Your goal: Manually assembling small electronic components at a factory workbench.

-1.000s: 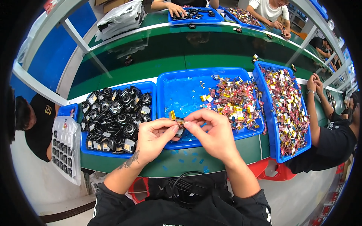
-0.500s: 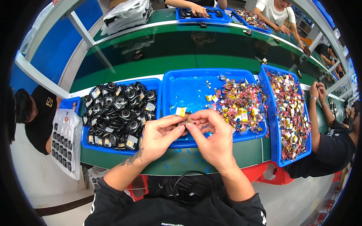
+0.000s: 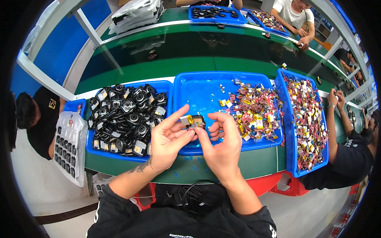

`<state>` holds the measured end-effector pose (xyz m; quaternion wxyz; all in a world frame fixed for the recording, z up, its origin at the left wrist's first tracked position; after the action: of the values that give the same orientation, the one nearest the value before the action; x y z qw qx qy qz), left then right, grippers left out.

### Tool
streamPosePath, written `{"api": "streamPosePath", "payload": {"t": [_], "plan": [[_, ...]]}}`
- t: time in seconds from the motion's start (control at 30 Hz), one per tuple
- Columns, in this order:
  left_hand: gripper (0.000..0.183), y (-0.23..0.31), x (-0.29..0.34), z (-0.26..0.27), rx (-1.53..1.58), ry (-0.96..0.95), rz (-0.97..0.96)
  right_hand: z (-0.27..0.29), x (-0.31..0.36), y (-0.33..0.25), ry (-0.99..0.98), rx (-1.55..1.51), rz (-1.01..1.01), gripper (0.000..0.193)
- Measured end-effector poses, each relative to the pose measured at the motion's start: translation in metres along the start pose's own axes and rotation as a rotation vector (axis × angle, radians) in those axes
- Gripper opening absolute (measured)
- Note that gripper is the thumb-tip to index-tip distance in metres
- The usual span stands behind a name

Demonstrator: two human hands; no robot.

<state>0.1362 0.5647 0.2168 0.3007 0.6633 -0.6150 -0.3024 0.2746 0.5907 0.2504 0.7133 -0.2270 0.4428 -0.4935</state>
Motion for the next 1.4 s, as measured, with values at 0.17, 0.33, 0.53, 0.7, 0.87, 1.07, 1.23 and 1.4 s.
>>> {"api": "streamPosePath", "payload": {"t": [0.17, 0.33, 0.53, 0.7, 0.87, 1.07, 1.23, 1.4], "plan": [[0.054, -0.004, -0.002, 0.005, 0.006, 0.017, 0.028, -0.012, 0.001, 0.004, -0.063, -0.262, -0.166, 0.033], [0.047, -0.003, -0.001, 0.013, 0.02, 0.062, 0.079, -0.02, 0.001, -0.004, -0.133, -0.17, -0.083, 0.034], [0.066, 0.014, 0.0, 0.016, -0.24, 0.161, -0.158, -0.036, -0.037, -0.004, -0.337, -0.071, 0.004, 0.041], [0.055, 0.051, 0.028, -0.035, -1.069, -0.128, -0.94, -0.09, -0.201, 0.057, -0.337, 0.122, -0.119, 0.046], [0.04, 0.04, 0.053, -0.053, -1.283, -0.352, -1.168, -0.128, -0.242, 0.137, -0.411, 0.5, -0.26, 0.057], [0.04, 0.038, 0.061, -0.057, -1.279, -0.398, -1.183, -0.115, -0.209, 0.034, -0.239, 0.375, 0.157, 0.026], [0.035, 0.043, 0.073, -0.052, -1.14, -0.385, -1.331, -0.183, -0.085, -0.071, -0.575, 0.212, 0.684, 0.039], [0.057, 0.055, 0.07, -0.039, -1.001, -0.227, -1.287, -0.181, -0.07, -0.081, -0.485, 0.216, 0.663, 0.031]]}}
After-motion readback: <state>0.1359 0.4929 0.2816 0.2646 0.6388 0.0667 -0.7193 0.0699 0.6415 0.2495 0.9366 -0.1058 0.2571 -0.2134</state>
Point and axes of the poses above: each hand's wrist, its own x-axis away from the middle knuckle, its own z-axis out of the back of the hand, y = z × x, the point moved 8 cm from there along -x, towards the middle knuckle, and after that the axes turned 11 degrees about x, right-handed, at the moved point
